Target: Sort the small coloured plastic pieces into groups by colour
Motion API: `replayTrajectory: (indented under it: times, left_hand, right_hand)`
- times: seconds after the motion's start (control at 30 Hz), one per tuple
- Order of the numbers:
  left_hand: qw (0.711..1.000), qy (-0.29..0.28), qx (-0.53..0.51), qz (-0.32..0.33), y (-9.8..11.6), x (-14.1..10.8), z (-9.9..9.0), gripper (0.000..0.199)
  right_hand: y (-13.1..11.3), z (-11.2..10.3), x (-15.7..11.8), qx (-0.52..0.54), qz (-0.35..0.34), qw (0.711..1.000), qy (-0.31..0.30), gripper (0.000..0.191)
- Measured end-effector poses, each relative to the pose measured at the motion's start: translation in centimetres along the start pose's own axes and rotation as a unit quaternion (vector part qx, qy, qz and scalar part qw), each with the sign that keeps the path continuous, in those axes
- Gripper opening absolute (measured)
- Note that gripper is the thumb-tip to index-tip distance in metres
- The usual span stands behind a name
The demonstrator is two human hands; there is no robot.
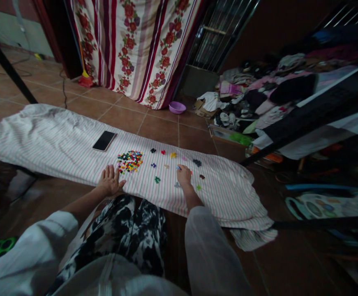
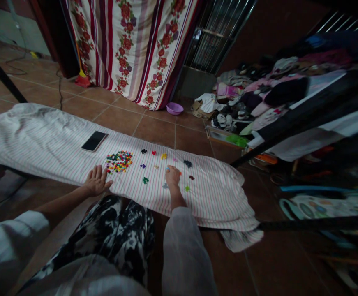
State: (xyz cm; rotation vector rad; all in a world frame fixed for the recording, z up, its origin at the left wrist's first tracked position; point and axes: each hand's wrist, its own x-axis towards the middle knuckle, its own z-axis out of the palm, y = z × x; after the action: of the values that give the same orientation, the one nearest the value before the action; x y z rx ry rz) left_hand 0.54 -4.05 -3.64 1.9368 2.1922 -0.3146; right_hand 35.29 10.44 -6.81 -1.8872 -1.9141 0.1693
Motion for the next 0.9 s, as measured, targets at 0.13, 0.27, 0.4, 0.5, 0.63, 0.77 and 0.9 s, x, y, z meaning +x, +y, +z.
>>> replayTrajectory:
  times: [0.13,0.27,0.4,0.5,0.63,0.77,0.9]
  left_hand:
    - [1.0,0.006,-0.01,-0.002,0.0,0.0,0.0,0.08]
    - [1.0,0.006,-0.017,-0.001,0.0,0.0,0.0,0.08]
    - [1.0,0.009,-0.02,0.001,0.1,-0.1,-0.2,0.08]
    - [1.0,0.011,-0.027,0.002,0.1,-0.1,-0.1,0.081]
    - [0.999,0.012,-0.03,0.004,0.0,0.0,0.1,0.081]
    - [0.999,0.017,-0.041,0.002,0.0,0.1,0.3,0.081]
    - [0.999,0.018,-0.048,0.0,0.0,0.0,0.2,0.081]
  right_hand:
    - [0.0,0.0,0.0,0.001,-0.001,1.0,-0.006,0.037]
    - [-0.1,-0.1,-0.2,0.002,-0.006,1.0,-0.004,0.039]
    - [-0.6,-0.3,-0.5,0.0,-0.015,0.999,0.035,0.037]
    - [-1.7,-0.3,-0.8,0.02,-0.035,0.997,0.069,0.034]
    - [-4.5,0.1,-1.3,0.051,-0.092,0.993,0.055,0.032]
    - [-8.3,1.1,-2.2,0.07,-0.139,0.988,0.008,0.03]
    - [-12.1,2.2,-3.4,0.089,-0.19,0.976,-0.054,0.026]
